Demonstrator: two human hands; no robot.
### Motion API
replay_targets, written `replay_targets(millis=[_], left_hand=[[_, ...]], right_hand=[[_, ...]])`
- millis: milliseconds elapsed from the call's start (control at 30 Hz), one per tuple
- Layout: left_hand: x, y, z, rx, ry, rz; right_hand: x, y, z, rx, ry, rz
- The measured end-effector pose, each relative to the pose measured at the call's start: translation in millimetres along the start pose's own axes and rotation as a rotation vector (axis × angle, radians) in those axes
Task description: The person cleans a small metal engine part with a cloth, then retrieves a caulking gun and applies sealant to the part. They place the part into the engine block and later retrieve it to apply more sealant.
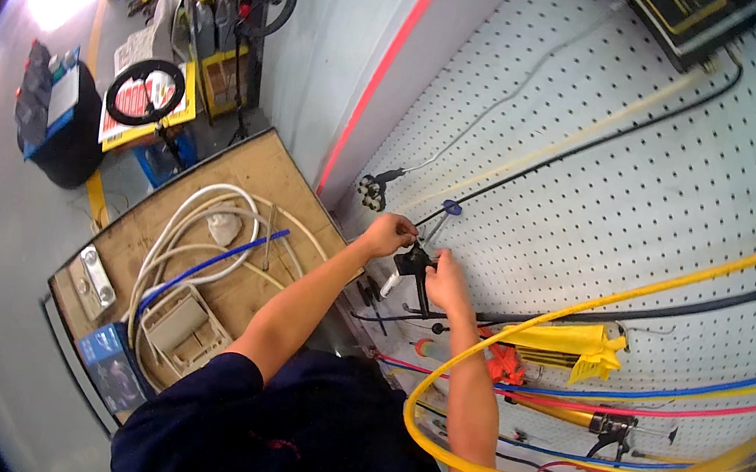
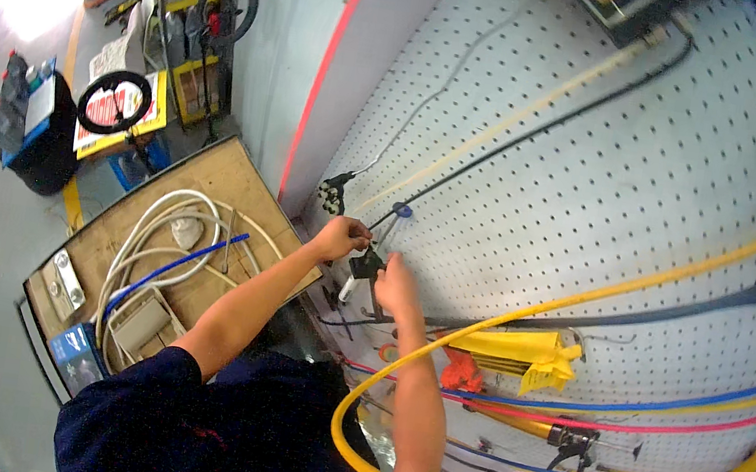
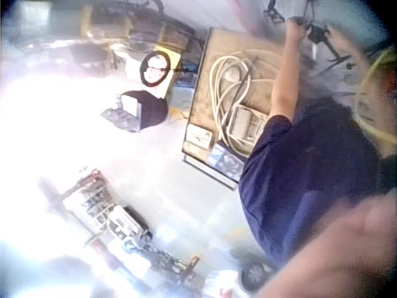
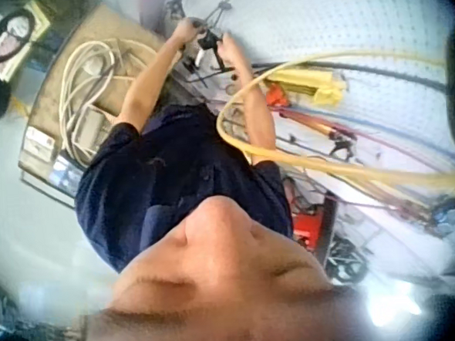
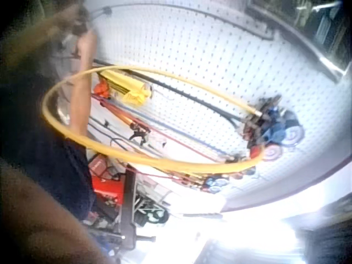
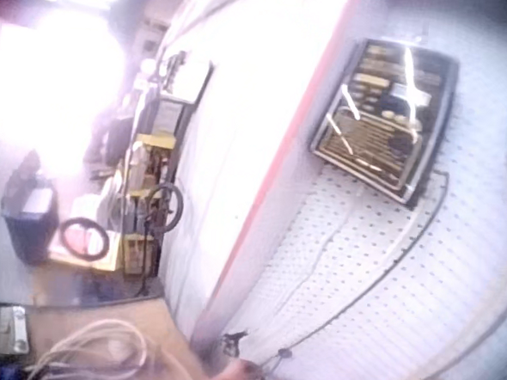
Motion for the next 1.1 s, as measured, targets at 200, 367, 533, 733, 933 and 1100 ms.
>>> replay_targets(millis=[200,367,533,733,933,1100], left_hand=[[7,7,-16,0.153,0.0,-0.007],[6,3,-17,0.194,-0.011,0.028],[-1,-12,-23,0.138,0.01,0.019],[2,-12,-21,0.326,-0.178,-0.056],[17,9,-25,0.388,-0.363,0.032],[-1,-16,-118,0.039,0.262,0.044]], right_hand=[[-11,-19,-8,0.076,-0.029,-0.104],[-9,9,11,-0.07,0.026,-0.012],[8,9,-40,-0.64,0.418,-0.125],[15,33,-39,-1.027,0.542,-0.011],[22,56,-76,-1.461,0.649,0.164],[12,66,-103,-1.441,0.455,0.132]])
Point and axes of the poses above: each hand's wrist, its own x-axis away from the middle knuckle, its own y-axis out of the palm, z = x × y, the point moved 3 cm from there along -x, towards the middle knuckle, and after that the axes turned 8 degrees about z, right-handed, at the moved point
